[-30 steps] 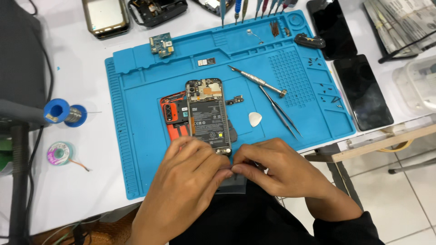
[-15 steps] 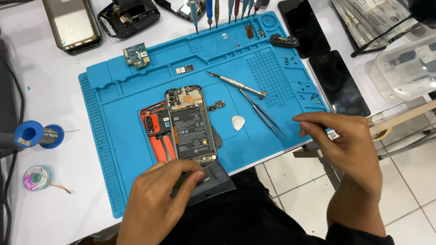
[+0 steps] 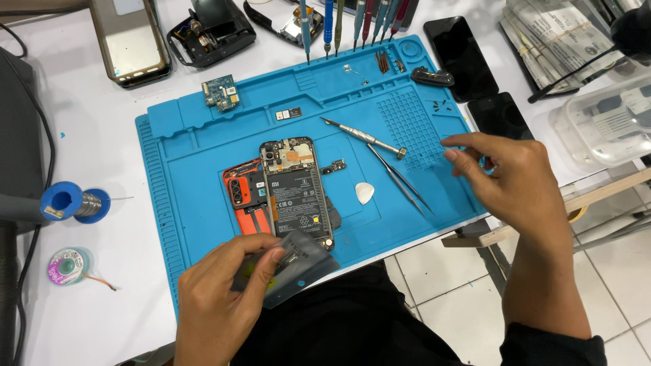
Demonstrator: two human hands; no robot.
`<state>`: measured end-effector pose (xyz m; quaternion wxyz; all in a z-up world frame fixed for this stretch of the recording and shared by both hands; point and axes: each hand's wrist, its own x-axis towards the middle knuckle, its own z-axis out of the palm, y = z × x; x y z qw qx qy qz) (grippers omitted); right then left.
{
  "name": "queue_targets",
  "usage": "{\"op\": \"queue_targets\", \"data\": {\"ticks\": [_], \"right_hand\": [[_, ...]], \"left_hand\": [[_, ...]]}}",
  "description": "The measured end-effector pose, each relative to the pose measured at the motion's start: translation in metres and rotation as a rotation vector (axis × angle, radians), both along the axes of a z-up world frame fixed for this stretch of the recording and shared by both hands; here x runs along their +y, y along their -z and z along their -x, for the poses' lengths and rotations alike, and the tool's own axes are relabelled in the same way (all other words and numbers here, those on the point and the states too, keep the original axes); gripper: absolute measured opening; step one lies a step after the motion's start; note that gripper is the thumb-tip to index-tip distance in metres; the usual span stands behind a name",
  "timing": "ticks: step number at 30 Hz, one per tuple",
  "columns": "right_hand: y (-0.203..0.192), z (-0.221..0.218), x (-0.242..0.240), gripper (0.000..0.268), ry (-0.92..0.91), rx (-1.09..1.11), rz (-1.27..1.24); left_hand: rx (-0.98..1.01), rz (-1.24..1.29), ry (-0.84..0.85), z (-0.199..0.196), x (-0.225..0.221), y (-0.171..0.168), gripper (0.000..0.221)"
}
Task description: The person removes a small component from the bottom of a disassembled smartphone using tweezers, then opens a sealed bag to retrieve a replacement part. They install the new component into the phone and press it into place, completing the replacement step.
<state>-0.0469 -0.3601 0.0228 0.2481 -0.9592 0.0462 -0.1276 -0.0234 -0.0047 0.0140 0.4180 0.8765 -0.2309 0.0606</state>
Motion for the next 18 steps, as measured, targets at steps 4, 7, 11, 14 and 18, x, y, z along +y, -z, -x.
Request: {"op": "queue_targets", "data": {"ticks": [4, 7, 11, 14, 18], "right_hand": [[0.007, -0.041, -0.03, 0.023, -0.064, -0.024, 0.176], [0.016, -0.086, -0.055, 0.022, -0.078, -0.026, 0.441], [0.034, -0.13, -0.076, 0.034, -0.24, 0.029, 0.631], [0.045, -0.144, -0.085, 0.031, -0.272, 0.001, 0.67], [0.026, -0.15, -0.099, 0.027, -0.301, -0.18, 0.464]], "left_hand": [[-0.031, 0.011, 0.017, -0.001, 0.0, 0.001, 0.009], [-0.054, 0.033, 0.017, 0.001, -0.001, 0.0, 0.007], [-0.094, 0.054, -0.003, 0.001, 0.001, 0.003, 0.008], [-0.089, 0.056, -0.009, 0.0, 0.005, 0.003, 0.008], [-0.076, 0.056, -0.005, -0.001, 0.006, 0.002, 0.007]]}}
